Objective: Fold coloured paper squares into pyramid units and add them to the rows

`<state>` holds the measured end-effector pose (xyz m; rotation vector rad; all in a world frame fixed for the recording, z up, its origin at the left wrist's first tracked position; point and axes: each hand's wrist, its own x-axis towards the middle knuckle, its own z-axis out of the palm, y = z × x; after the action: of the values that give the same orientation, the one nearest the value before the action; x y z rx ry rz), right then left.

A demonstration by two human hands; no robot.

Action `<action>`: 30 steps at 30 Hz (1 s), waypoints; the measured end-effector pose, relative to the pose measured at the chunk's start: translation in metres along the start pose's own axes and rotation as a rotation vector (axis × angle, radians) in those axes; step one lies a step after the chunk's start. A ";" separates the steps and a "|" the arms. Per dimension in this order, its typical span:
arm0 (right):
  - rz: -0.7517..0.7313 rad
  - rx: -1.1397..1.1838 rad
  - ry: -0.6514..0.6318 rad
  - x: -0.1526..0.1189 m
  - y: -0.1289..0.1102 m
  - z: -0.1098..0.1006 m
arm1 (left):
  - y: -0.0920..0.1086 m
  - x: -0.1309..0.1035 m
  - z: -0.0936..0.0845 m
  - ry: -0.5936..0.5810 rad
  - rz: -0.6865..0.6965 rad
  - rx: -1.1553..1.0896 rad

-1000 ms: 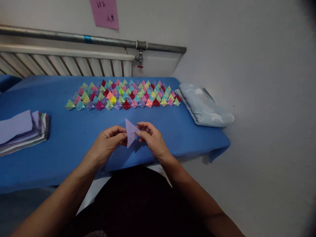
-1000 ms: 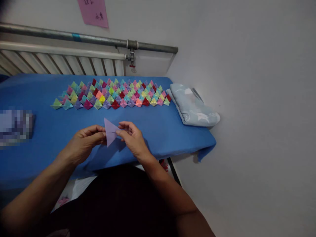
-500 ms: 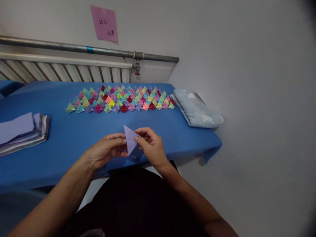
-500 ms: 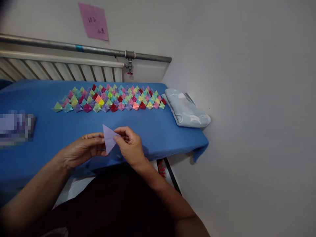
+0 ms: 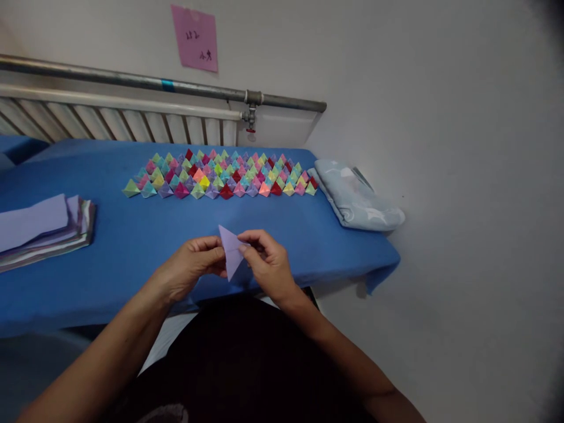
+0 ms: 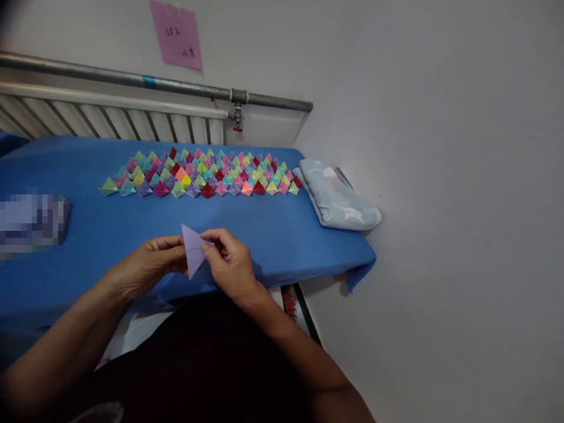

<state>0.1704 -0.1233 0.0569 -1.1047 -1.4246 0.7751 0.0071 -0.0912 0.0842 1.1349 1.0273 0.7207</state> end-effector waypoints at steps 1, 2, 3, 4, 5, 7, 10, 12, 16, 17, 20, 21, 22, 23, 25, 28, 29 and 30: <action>-0.048 -0.060 0.034 0.000 0.000 -0.001 | -0.001 0.001 0.001 0.056 0.055 0.083; -0.103 -0.129 0.075 0.000 -0.001 -0.001 | -0.003 0.001 0.001 0.135 0.125 0.194; -0.154 -0.192 0.107 0.000 -0.002 -0.002 | -0.004 0.001 0.003 0.224 0.203 0.326; -0.191 -0.242 0.119 0.001 -0.004 -0.002 | -0.006 0.001 0.004 0.310 0.282 0.462; -0.212 -0.275 0.110 0.001 -0.005 -0.001 | -0.007 0.001 0.006 0.381 0.355 0.590; -0.220 -0.310 0.058 0.001 -0.007 0.001 | -0.011 0.000 0.009 0.454 0.469 0.772; -0.218 -0.362 0.038 0.003 -0.005 0.007 | -0.017 0.001 0.012 0.471 0.566 0.881; -0.201 -0.394 0.052 0.005 -0.002 0.009 | -0.020 0.003 0.013 0.479 0.591 0.912; -0.185 -0.483 0.045 0.008 0.003 0.008 | -0.023 0.006 0.013 0.503 0.608 0.916; -0.189 -0.504 0.029 0.009 0.003 0.008 | -0.023 0.007 0.013 0.504 0.608 0.917; -0.176 -0.539 -0.020 0.012 0.005 0.008 | -0.025 0.007 0.012 0.508 0.611 0.932; -0.163 -0.545 -0.031 0.014 0.005 0.008 | -0.025 0.008 0.012 0.514 0.612 0.940; -0.151 -0.551 -0.036 0.015 0.005 0.008 | -0.026 0.008 0.011 0.525 0.614 0.946; -0.141 -0.556 -0.038 0.015 0.006 0.009 | -0.027 0.009 0.011 0.537 0.616 0.952; -0.140 -0.560 -0.034 0.015 0.006 0.009 | -0.028 0.011 0.011 0.557 0.613 0.960; -0.173 -0.575 -0.024 0.014 0.006 0.008 | -0.028 0.014 0.013 0.572 0.573 0.941; -0.181 -0.588 -0.023 0.014 0.006 0.008 | -0.028 0.015 0.014 0.570 0.558 0.929; -0.183 -0.605 -0.024 0.014 0.006 0.008 | -0.027 0.016 0.015 0.567 0.549 0.919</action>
<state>0.1649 -0.1072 0.0551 -1.3891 -1.8108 0.2211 0.0255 -0.0909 0.0549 2.1322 1.6274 1.0797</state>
